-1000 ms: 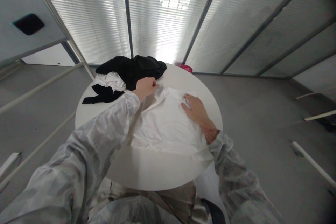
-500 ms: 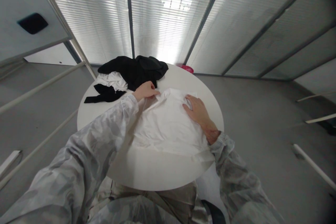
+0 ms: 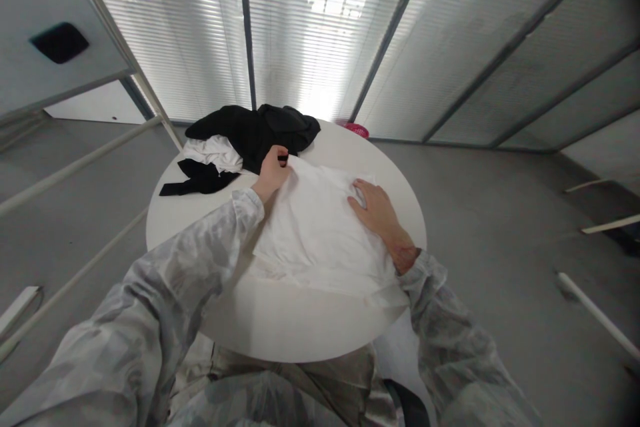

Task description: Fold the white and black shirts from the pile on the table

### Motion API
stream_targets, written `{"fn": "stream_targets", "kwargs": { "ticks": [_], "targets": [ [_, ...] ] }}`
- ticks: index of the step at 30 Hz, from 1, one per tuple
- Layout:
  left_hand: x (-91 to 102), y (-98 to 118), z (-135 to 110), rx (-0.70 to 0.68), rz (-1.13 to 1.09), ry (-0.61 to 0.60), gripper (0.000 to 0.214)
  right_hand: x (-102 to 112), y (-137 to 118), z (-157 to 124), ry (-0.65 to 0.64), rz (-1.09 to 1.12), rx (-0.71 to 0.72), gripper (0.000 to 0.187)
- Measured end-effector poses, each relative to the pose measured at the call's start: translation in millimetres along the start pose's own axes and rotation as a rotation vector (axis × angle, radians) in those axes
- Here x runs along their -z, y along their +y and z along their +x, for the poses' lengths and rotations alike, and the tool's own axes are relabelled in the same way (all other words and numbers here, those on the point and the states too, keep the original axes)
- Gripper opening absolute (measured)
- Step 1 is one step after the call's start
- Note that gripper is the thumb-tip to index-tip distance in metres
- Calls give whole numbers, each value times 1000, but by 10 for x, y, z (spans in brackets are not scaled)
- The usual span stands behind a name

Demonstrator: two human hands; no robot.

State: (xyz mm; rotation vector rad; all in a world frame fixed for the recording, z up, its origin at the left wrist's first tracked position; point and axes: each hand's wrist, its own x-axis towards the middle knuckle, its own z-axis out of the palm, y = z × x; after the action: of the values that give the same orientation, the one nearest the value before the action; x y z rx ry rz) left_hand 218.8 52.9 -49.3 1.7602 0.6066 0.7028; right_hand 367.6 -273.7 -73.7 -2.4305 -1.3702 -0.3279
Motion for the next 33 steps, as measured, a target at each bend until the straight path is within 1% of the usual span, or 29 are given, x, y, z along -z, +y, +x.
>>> {"fn": "stream_targets", "kwargs": {
  "ticks": [3,5,7,8,10,11,12,13,14,16,18,21,27,29,33],
  "targets": [
    [48,-43,-120,-200,200,-23,52,9,-9,-13,-11,-6,1,60],
    [88,6,-216,-299,314,-37,51,10,-9,-24,-23,-7,0,61],
    [127,106,-336,-412,425,-111,50,6,-5,-32,-43,-7,2,64],
    [147,161,-407,-470,466,-191,51,3,-2,-35,-54,-9,6,65],
    [187,243,-565,-566,503,-425,55,-9,6,-38,-82,-19,17,68],
    [209,261,-648,-591,506,-547,59,-18,11,-40,-95,-25,22,70],
    [233,262,-730,-599,505,-648,62,-27,17,-42,-106,-30,28,71],
    [261,248,-809,-592,503,-720,65,-38,24,-45,-115,-32,32,73],
    [292,223,-880,-577,503,-764,67,-49,32,-48,-122,-34,33,74],
    [362,166,-993,-555,492,-787,71,-70,52,-54,-129,-40,20,77],
    [436,126,-1067,-578,471,-788,75,-84,74,-53,-135,-51,-1,79],
    [535,110,-1143,-661,477,-812,86,-76,91,-31,-150,-70,-39,82],
    [652,55,-1337,-847,583,-934,116,-3,81,44,-214,-105,-116,88],
    [669,32,-1397,-893,584,-949,119,3,88,55,-235,-105,-133,89],
    [683,44,-1439,-925,550,-986,113,-9,108,50,-226,-94,-141,89]
  ]
}}
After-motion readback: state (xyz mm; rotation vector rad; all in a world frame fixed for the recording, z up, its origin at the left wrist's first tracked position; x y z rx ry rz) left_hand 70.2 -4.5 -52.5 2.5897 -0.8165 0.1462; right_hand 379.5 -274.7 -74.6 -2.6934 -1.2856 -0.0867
